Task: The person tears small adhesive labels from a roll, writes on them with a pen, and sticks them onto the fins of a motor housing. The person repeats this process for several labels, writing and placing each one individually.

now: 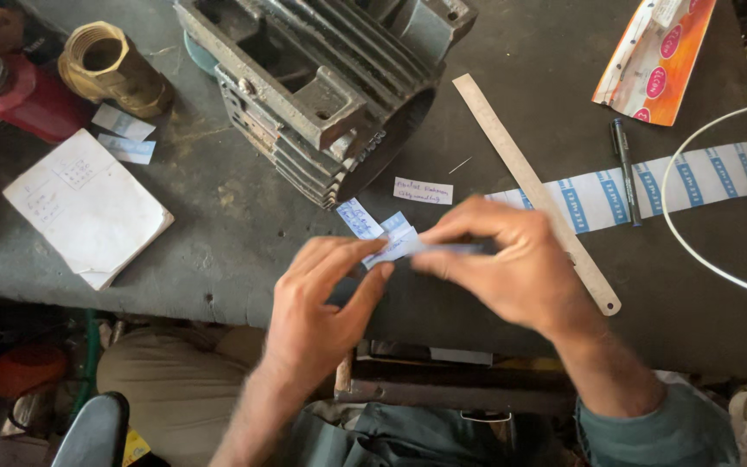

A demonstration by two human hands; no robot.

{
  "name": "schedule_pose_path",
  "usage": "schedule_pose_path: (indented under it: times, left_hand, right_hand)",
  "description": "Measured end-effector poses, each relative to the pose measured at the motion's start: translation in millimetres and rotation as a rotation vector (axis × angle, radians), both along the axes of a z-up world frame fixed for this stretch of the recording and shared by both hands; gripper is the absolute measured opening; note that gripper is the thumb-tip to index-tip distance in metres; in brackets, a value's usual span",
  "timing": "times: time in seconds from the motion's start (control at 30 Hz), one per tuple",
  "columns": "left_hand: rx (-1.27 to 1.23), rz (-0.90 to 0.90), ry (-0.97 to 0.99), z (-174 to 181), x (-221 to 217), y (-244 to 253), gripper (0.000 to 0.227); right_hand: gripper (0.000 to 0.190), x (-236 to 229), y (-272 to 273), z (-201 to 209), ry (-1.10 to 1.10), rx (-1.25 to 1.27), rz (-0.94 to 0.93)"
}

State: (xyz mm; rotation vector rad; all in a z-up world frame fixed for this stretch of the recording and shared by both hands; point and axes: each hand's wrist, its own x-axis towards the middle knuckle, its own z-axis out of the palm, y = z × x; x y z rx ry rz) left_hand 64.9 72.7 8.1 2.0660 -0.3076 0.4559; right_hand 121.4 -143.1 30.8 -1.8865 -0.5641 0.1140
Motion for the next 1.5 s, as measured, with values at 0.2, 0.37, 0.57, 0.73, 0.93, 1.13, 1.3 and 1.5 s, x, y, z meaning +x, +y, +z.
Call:
schedule_pose_path:
  times: [0.2,0.37,0.57,0.73,0.93,1.13,1.3,1.5]
  left_hand:
    - [-0.142,0.209,0.092,-4.1,1.7,-16.7,0.028]
    - [-0.643,0.131,0.353,-15.4,3.5,-25.3,0.022]
    - [-0.591,0.247,0.418,-21.3,2.1,-24.1,0.017]
    - [-0.593,0.263,0.422,-21.2,7.2,-31.3,0.019]
    - [-0.642,0.241,0.565,-22.2,8.7,-16.9,0.015]
    - [-0.766,0.122,0.503,-26.6,8.9,-11.5,0.014]
    - [-0.423,0.049,0.296,-23.4,1.4,-8.5,0.015]
    - [-0.323,-0.06,0.095,-20.6,-1.4,-6.2,0.02]
  right_hand:
    - [0.015,19.0,-1.7,-0.7,-0.113,-0.149,-0.151]
    - [0.018,18.5,12.5,-13.6,0.237,0.091,0.134]
    - [0.034,12.5,20.0,-19.9,-0.369,-0.145,0.137]
    - [0.041,13.9,15.9,-21.2,-0.559,-0.208,0.125]
    - [0.034,16.7,15.2,-21.2,-0.648,-0.173,0.143]
    - [0.027,14.2,20.8,-18.9,-0.57,-0.092,0.089]
    - [0.022,13.7,16.5,-17.6,-0.294,-0.05,0.084]
    - [0.018,16.7,9.6,-15.0,-0.104,0.01,0.179]
